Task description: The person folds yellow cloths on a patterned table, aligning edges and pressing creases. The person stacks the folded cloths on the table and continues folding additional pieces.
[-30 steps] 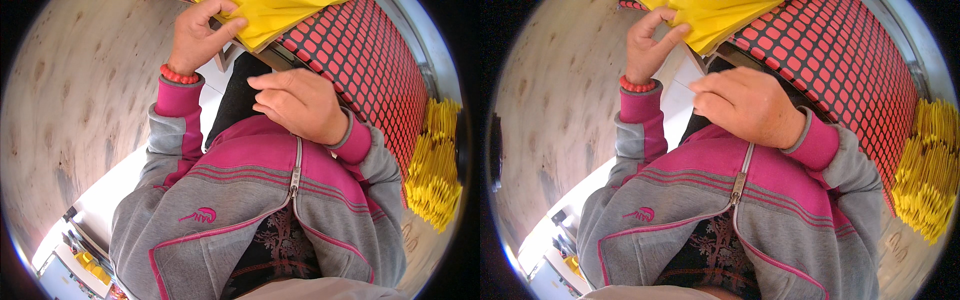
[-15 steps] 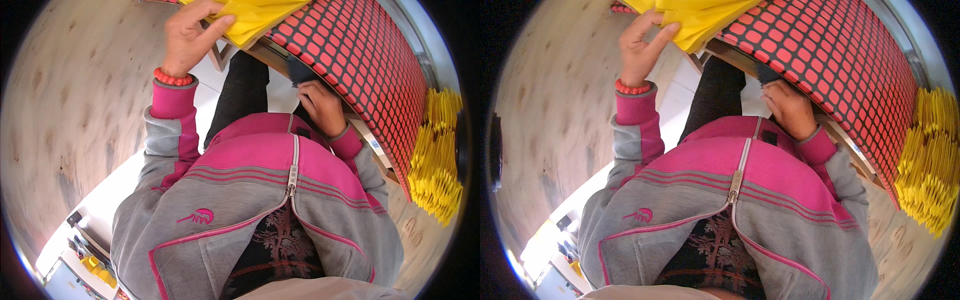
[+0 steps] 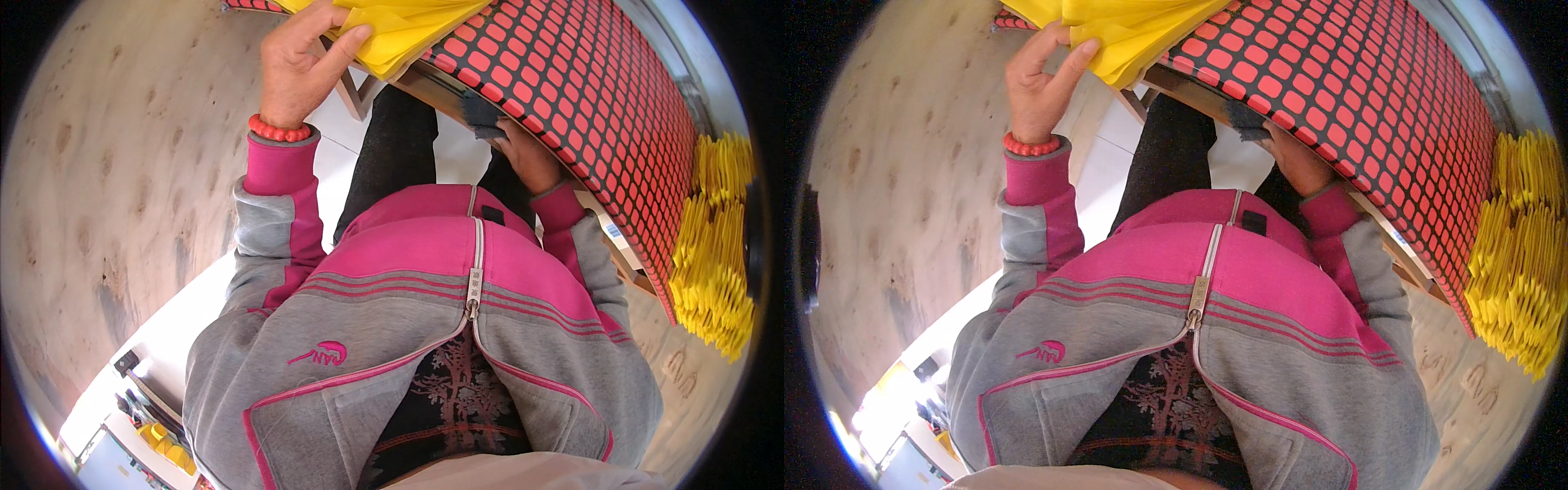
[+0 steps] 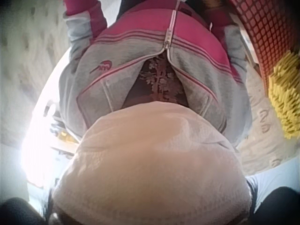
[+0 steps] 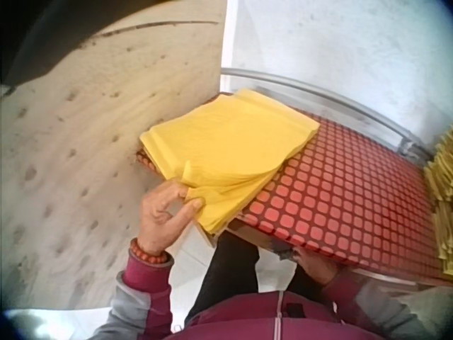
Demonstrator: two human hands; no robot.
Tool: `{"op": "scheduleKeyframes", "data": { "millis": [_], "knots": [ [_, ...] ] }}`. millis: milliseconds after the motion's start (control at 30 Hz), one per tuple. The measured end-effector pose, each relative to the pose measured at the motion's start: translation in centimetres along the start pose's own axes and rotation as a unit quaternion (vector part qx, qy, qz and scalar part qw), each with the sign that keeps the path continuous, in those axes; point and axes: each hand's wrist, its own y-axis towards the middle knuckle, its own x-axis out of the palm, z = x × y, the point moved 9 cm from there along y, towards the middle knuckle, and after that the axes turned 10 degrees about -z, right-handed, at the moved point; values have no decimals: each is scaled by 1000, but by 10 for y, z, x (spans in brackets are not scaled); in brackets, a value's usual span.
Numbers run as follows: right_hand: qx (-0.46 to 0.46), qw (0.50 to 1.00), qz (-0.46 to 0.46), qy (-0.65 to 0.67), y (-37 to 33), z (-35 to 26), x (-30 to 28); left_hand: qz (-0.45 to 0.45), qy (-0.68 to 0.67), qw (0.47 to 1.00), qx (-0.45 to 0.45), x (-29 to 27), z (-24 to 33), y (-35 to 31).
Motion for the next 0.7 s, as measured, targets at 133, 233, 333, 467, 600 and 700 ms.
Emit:
{"op": "scheduleKeyframes", "data": {
  "millis": [133, 233, 333, 467, 600, 700],
  "knots": [
    [5, 999, -13, 41, -3, 5, -1, -24, 76, 996, 30, 4, 7, 0],
    [6, 998, -1, 55, -3, 10, 0, -7, 27, 998, 48, 2, 7, 0],
    [43, 998, -46, 26, -1, 16, 8, 14, 30, 999, 21, 0, 0, -1],
    [3, 1000, -28, 2, -3, -16, -17, 45, -8, 998, -37, -4, -11, -1],
    [-78, 986, -108, 98, -7, -72, -57, 84, -25, 992, -91, -6, -16, 2],
    [-178, 964, -77, 184, 6, -109, -111, 97, -90, 985, -106, -2, -18, 4]
  ]
}}
